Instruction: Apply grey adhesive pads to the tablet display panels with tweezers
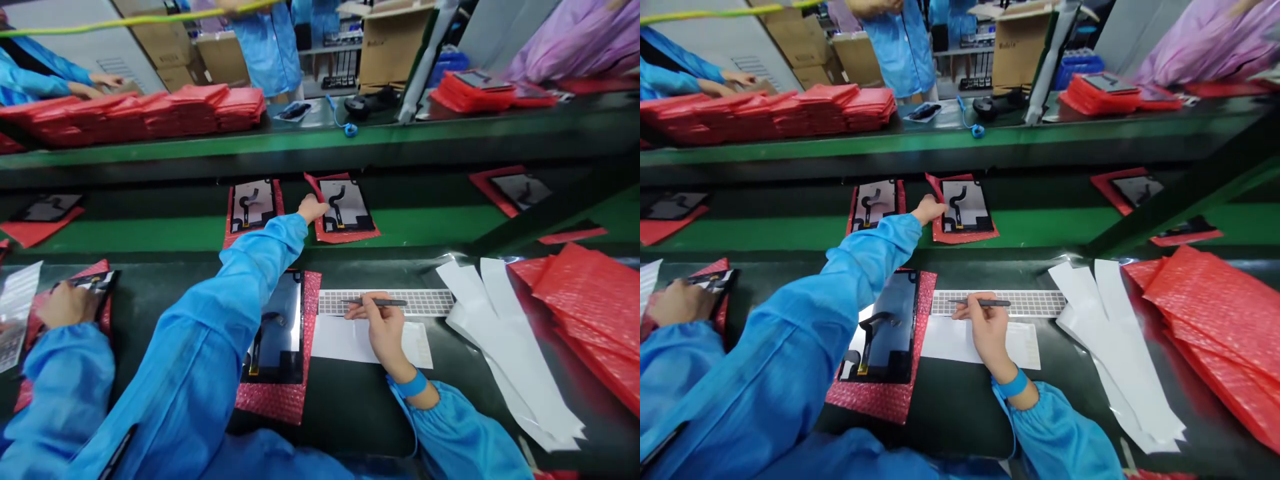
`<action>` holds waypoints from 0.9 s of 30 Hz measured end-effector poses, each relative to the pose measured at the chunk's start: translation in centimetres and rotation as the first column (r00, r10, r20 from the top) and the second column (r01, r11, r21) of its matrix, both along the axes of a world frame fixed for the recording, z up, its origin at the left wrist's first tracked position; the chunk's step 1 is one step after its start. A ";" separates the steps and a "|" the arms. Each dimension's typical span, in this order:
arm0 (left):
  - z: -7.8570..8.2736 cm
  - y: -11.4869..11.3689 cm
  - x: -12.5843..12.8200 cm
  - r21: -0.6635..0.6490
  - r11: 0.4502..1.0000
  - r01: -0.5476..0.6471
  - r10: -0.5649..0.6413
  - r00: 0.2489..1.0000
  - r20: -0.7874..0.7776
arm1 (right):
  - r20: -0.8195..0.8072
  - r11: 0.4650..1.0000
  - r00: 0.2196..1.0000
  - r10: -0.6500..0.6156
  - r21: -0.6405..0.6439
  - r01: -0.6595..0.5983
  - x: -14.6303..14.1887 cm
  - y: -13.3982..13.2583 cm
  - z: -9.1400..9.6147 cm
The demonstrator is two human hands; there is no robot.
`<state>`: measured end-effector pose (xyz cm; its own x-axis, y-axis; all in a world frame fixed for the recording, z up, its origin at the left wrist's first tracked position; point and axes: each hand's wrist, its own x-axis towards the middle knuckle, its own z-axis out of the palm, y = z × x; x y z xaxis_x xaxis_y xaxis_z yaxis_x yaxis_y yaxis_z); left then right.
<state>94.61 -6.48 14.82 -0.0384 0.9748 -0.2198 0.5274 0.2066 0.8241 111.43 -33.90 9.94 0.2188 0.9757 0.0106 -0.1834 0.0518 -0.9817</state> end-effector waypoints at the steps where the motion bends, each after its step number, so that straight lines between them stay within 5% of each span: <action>1: 0.1 -0.3 -0.1 0.013 1.000 -0.011 0.011 1.000 0.012 | -0.002 1.000 1.000 -0.007 0.007 0.007 0.0 0.1 0.0; 5: 0.5 -1.9 -0.9 0.062 0.998 -0.022 0.018 0.998 0.066 | -0.023 0.999 0.998 -0.052 0.016 0.052 0.3 0.3 -0.1; 9: 1.0 -5.8 -5.2 0.074 0.996 -0.044 0.033 0.989 0.142 | -0.059 0.991 0.989 -0.133 0.018 0.134 1.1 0.9 -0.2; 15: 0.6 -20.7 -15.0 0.065 0.989 -0.133 0.114 0.964 0.240 | -0.092 0.967 0.964 -0.248 0.038 0.253 2.2 2.2 0.3; 19: -1.3 -29.4 -18.0 -0.019 0.983 -0.183 0.180 0.936 0.303 | -0.008 0.975 0.977 -0.212 0.070 0.212 2.3 2.0 0.3; 27: -2.9 -34.0 -19.2 -0.028 0.991 -0.133 0.136 0.951 0.277 | 0.177 0.999 0.983 -0.040 -0.026 0.045 1.2 0.8 0.0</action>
